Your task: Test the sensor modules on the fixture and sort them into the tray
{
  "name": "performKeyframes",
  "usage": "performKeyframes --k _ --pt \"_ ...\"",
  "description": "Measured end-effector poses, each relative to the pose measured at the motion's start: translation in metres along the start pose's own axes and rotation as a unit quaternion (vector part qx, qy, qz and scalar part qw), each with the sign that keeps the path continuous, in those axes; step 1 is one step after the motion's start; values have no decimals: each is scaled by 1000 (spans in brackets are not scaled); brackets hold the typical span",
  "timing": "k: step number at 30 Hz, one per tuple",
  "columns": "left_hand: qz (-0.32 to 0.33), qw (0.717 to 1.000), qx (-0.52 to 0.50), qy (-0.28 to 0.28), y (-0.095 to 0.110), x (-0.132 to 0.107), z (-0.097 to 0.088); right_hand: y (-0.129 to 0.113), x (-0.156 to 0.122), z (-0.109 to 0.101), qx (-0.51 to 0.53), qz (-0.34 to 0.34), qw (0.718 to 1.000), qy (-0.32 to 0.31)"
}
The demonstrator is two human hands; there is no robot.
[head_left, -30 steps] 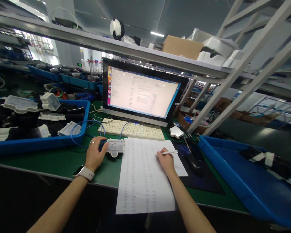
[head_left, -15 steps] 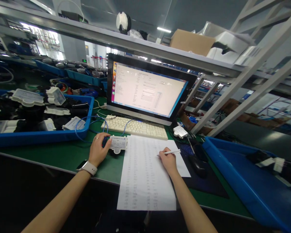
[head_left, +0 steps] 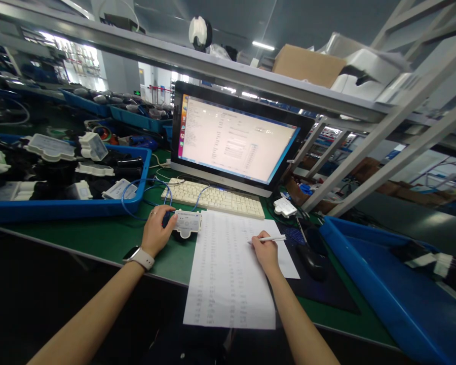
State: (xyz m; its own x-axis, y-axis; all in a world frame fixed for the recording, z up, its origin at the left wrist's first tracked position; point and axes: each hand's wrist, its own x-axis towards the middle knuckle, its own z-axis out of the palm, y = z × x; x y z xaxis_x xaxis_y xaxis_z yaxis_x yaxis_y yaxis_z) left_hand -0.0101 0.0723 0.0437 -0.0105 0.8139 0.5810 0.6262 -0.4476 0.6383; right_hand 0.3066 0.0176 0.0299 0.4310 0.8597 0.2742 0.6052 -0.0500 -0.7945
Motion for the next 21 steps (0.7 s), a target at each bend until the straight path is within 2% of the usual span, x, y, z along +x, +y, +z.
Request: performKeyframes --k 21 --pt "-4 1000 -6 6 0 -1 0 1 0 -1 -13 -9 1000 10"
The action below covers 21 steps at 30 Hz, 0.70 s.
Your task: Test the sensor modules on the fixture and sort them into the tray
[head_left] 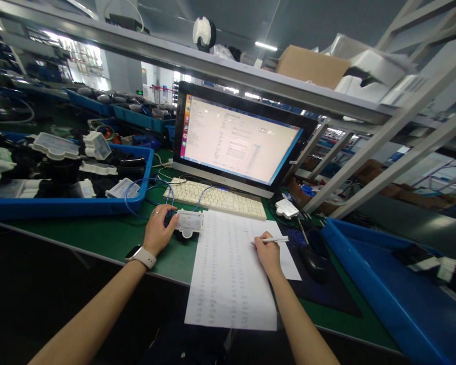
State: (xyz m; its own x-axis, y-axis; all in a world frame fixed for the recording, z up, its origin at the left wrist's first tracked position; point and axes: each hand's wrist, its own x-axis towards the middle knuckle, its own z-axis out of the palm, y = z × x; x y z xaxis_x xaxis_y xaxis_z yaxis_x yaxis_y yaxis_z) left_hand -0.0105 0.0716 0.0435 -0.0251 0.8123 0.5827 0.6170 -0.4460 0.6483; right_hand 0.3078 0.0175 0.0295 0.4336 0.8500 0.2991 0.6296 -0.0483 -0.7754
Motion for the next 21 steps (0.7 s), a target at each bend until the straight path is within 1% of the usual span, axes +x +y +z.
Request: performKeyframes --k 9,14,17,21 --pt "2 1000 -5 4 -1 0 0 -1 0 1 13 2 1000 2" --pt "-1 1000 -10 3 -2 0 0 -1 0 0 40 13 999 18" --pt "1 1000 -14 5 -4 -1 1 3 2 -1 76 29 996 39" --pt "9 1000 -16 14 -6 -1 2 10 5 -3 134 57 985 87"
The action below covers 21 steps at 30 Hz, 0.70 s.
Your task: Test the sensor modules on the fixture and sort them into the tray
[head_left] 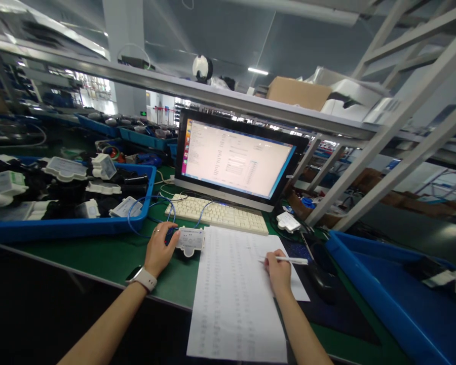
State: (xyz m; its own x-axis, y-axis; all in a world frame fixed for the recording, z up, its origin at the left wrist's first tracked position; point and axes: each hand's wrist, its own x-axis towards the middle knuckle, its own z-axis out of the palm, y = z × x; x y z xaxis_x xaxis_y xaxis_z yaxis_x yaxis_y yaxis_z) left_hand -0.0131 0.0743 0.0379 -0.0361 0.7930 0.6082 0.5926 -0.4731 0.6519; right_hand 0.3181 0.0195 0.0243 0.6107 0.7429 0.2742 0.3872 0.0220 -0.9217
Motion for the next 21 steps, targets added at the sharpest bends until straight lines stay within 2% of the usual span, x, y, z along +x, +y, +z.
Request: performKeyframes --k 4,11,19,21 --pt "-15 1000 -20 -2 -1 0 1 7 2 -2 45 19 998 31" --pt "-12 1000 -18 3 0 -1 -1 17 5 -1 93 51 994 18" --pt "-10 1000 -18 1 2 -1 0 12 16 -8 125 96 983 -96" --pt "-13 1000 -20 4 2 -1 1 10 14 -11 117 97 983 -105"
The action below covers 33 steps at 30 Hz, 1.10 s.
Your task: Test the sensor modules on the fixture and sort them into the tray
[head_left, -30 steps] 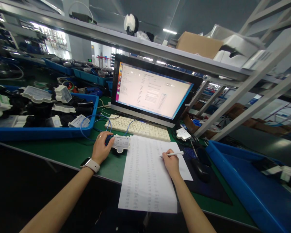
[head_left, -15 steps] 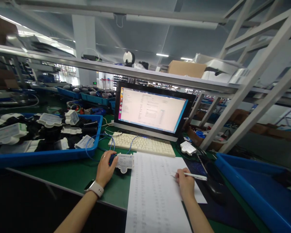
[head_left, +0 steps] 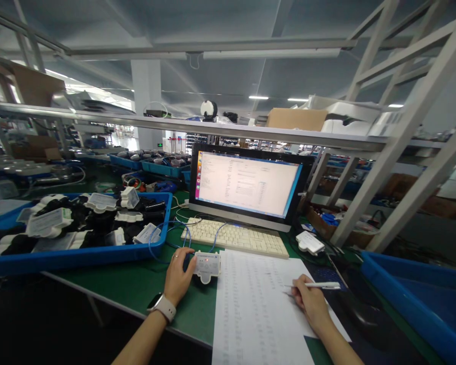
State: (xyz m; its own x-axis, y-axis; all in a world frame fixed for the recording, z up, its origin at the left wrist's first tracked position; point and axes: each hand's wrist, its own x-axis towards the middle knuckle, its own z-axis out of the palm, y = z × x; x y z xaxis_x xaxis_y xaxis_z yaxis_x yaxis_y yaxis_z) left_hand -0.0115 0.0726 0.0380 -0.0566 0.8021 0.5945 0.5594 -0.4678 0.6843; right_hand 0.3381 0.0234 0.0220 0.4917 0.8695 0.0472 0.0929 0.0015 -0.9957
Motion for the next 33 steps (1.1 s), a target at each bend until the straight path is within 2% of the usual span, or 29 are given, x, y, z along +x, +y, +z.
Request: performKeyframes --k 5,10,15,28,33 --pt "-4 1000 -5 -2 -1 -1 0 4 -3 -2 4 -12 1000 29" --pt "-8 1000 -5 -7 0 0 -1 9 -1 -2 11 -7 1000 22" --pt "-7 1000 -7 -8 -1 0 0 2 -5 0 6 6 1000 30" --pt "-4 1000 -7 -8 1 0 -1 3 -5 -1 21 -8 1000 21" --pt "-3 1000 -2 -5 2 0 -2 5 -4 -1 -6 -21 1000 22"
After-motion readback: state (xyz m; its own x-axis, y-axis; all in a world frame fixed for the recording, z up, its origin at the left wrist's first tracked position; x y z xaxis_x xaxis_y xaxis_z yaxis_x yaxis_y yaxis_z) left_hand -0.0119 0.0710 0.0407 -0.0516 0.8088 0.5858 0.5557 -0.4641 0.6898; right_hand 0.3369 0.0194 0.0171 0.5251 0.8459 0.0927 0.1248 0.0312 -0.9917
